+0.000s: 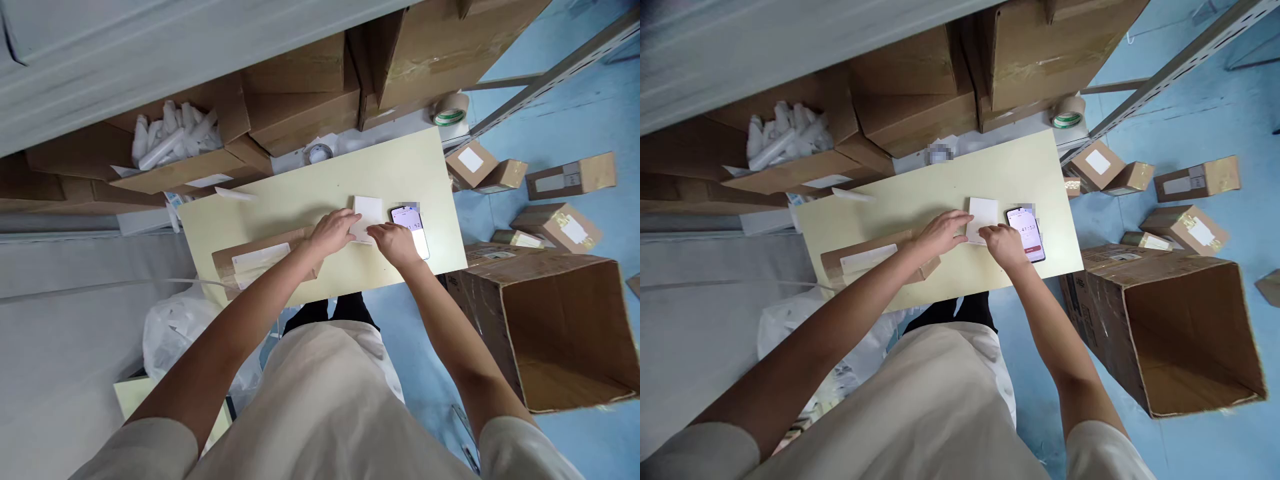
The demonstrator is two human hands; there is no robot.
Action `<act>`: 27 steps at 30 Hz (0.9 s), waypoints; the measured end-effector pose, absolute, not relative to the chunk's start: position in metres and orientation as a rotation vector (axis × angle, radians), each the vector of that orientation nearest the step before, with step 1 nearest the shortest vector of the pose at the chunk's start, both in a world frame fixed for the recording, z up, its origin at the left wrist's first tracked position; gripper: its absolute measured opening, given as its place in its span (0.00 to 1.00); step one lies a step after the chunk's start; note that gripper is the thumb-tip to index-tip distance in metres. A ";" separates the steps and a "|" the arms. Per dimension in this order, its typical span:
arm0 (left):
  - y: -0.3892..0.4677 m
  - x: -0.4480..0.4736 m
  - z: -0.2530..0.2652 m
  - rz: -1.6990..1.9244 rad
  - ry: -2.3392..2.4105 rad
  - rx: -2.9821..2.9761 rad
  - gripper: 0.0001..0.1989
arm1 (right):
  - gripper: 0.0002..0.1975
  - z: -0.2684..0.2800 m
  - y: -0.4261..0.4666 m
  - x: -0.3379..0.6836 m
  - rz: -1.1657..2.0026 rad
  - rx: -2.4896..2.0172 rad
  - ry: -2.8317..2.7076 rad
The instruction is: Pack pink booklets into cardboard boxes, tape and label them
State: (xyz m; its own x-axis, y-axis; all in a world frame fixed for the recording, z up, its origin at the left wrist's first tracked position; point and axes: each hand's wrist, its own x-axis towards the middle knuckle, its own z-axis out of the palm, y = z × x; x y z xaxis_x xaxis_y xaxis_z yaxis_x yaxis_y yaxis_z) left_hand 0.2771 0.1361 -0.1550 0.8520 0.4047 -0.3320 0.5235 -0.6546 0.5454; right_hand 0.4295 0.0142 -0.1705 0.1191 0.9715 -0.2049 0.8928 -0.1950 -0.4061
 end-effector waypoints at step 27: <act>0.176 0.294 -0.092 0.053 0.398 2.700 0.17 | 0.19 -0.166 0.062 0.408 0.734 -1.782 -1.211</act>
State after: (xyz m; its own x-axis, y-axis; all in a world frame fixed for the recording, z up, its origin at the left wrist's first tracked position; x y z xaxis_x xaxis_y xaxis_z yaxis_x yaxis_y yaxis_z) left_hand 0.2938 0.1758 -0.0917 0.9585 0.2841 -0.0217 0.2686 -0.8755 0.4017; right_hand 0.4078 0.0625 -0.1657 0.3625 0.9319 -0.0110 0.4409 -0.1819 -0.8789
